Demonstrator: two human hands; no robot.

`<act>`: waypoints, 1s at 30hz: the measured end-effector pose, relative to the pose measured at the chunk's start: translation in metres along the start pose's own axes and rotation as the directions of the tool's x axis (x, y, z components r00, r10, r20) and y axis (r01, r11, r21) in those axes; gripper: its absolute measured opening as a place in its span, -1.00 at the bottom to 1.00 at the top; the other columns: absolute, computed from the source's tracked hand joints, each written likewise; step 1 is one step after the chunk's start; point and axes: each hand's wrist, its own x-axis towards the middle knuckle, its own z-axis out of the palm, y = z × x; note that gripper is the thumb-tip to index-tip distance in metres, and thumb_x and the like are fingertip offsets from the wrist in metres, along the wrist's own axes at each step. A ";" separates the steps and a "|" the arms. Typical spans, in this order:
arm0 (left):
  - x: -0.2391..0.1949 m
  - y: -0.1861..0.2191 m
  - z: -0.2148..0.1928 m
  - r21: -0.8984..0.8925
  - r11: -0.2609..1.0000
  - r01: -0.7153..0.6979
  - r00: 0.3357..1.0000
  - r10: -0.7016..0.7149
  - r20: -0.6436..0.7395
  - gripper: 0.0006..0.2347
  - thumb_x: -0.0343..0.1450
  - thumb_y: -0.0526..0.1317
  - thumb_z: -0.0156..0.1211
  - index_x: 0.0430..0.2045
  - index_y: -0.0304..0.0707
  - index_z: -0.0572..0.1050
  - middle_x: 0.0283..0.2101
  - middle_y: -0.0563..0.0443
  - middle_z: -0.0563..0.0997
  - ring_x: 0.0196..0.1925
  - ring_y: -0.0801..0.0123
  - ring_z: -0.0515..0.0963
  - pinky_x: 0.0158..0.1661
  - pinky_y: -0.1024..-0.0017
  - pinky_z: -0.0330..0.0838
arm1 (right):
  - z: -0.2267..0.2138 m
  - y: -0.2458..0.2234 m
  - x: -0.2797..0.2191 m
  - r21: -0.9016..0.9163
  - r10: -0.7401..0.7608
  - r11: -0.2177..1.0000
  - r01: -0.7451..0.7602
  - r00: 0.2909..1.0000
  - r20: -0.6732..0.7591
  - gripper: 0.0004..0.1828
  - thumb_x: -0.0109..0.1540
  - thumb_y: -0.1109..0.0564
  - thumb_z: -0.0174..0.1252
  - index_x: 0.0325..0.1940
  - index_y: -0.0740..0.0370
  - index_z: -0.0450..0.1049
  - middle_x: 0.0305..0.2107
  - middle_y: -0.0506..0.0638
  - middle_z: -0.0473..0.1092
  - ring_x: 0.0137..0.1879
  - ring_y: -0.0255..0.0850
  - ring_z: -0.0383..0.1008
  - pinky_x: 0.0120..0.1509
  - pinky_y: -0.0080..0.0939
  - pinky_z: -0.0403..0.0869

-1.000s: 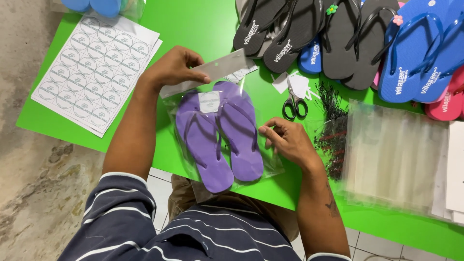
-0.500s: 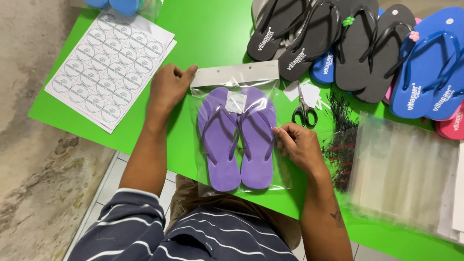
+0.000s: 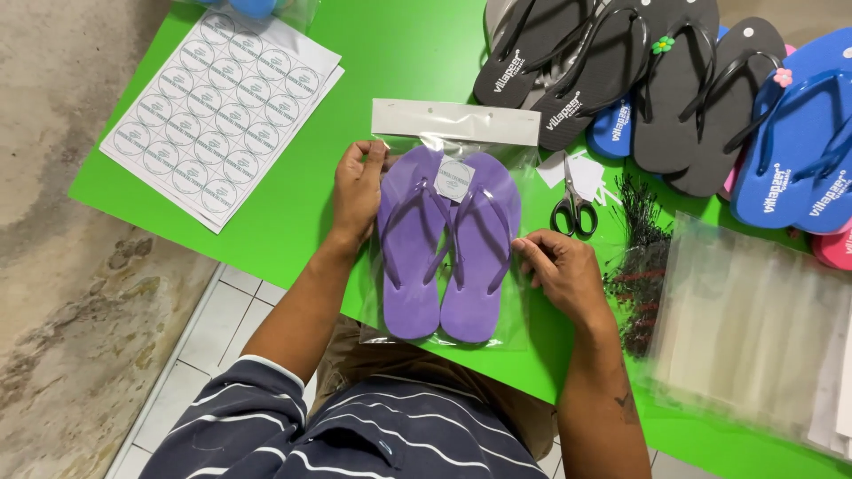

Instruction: Packaging flip-flops into plastic bags and trimming excess material from the soles using scissors.

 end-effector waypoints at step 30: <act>0.011 -0.013 -0.006 0.141 0.990 0.001 1.000 -0.002 0.009 -0.83 0.45 -0.26 0.33 -0.14 -0.32 0.56 -0.38 -0.08 0.70 -0.50 0.57 0.62 -0.50 0.66 0.52 | -0.004 0.001 -0.002 0.026 0.006 1.000 -0.006 1.000 0.021 -0.74 0.32 0.05 0.25 -0.36 0.27 0.61 -0.62 0.16 0.52 -0.62 -0.17 0.49 -0.65 -0.31 0.44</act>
